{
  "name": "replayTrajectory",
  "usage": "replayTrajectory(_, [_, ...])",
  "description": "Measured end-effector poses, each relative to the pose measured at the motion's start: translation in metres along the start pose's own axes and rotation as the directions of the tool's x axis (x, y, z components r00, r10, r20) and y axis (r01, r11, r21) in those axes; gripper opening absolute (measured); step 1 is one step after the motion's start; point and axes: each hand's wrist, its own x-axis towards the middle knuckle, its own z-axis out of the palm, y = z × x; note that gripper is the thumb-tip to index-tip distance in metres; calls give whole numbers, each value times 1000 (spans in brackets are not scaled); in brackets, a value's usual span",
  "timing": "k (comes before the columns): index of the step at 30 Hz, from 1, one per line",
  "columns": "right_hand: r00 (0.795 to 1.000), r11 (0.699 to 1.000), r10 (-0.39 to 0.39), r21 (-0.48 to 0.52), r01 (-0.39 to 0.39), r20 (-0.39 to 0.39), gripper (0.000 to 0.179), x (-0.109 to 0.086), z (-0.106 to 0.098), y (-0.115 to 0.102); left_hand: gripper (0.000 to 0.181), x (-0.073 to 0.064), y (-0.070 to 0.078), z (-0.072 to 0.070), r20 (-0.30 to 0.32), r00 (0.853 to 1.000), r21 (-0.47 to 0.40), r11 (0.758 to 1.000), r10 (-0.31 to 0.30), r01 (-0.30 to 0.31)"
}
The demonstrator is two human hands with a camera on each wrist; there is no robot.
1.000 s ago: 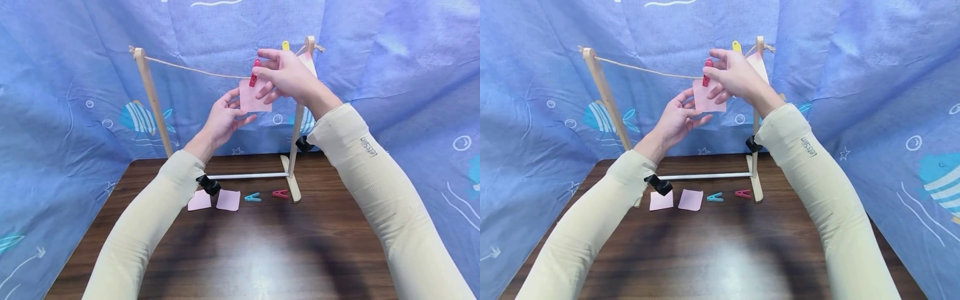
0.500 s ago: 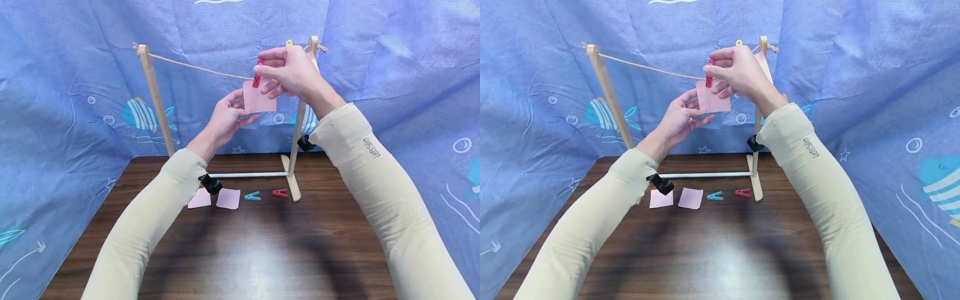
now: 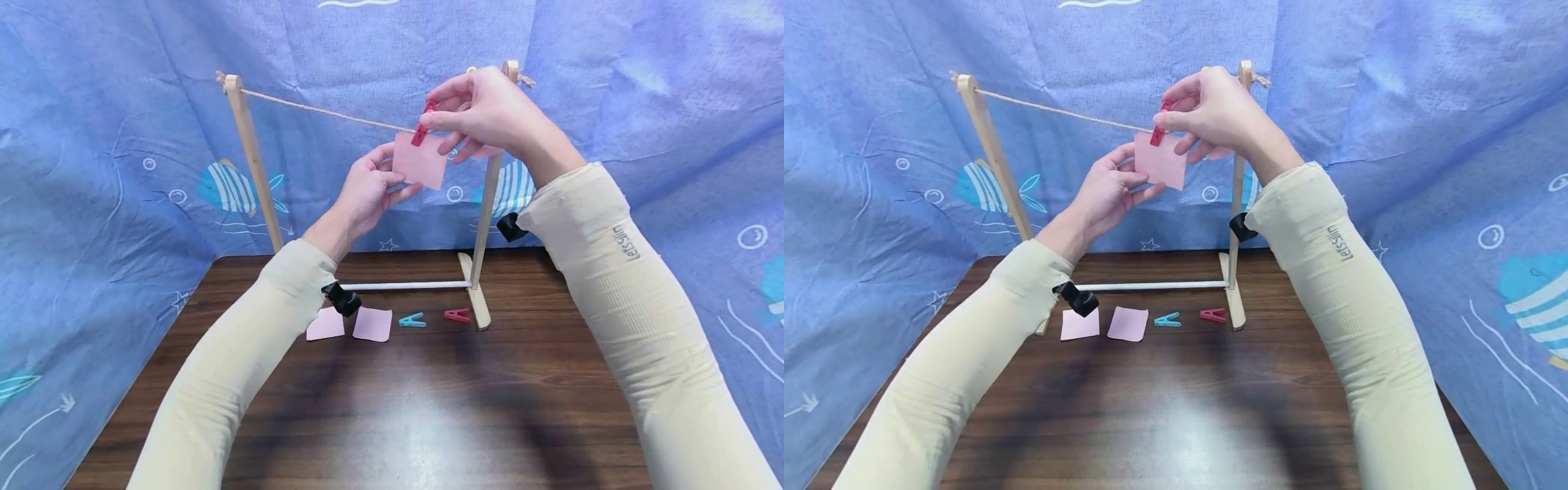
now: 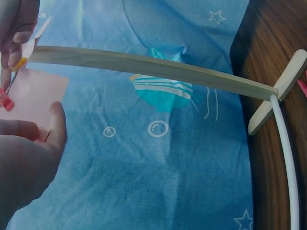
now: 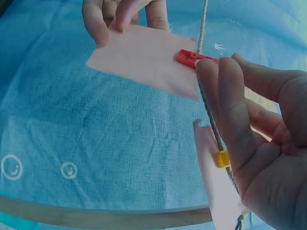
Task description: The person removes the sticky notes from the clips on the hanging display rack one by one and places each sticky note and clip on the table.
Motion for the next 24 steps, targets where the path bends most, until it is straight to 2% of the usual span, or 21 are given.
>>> replayTrajectory(4, [1000, 1000, 10, 1, -10, -6, 61, 0, 0, -1, 37, -1, 2, 0, -21, 1000, 38, 999, -1, 2])
replayTrajectory(9, [1000, 1000, 5, 0, -5, 16, 58, 2, 0, 0, 37, -2, 2, -2, -19, 1000, 63, 998, 5, -4])
replayTrajectory(17, [998, 999, -29, 46, 26, 56, 57, 4, 3, 4, 34, 0, 0, -3, -14, 1000, 48, 999, 1, -1])
replayTrajectory(24, [996, 994, -86, 64, 83, 38, 62, 6, 4, 6, 31, 2, -1, -4, -20, 1000, 39, 999, 1, 0])
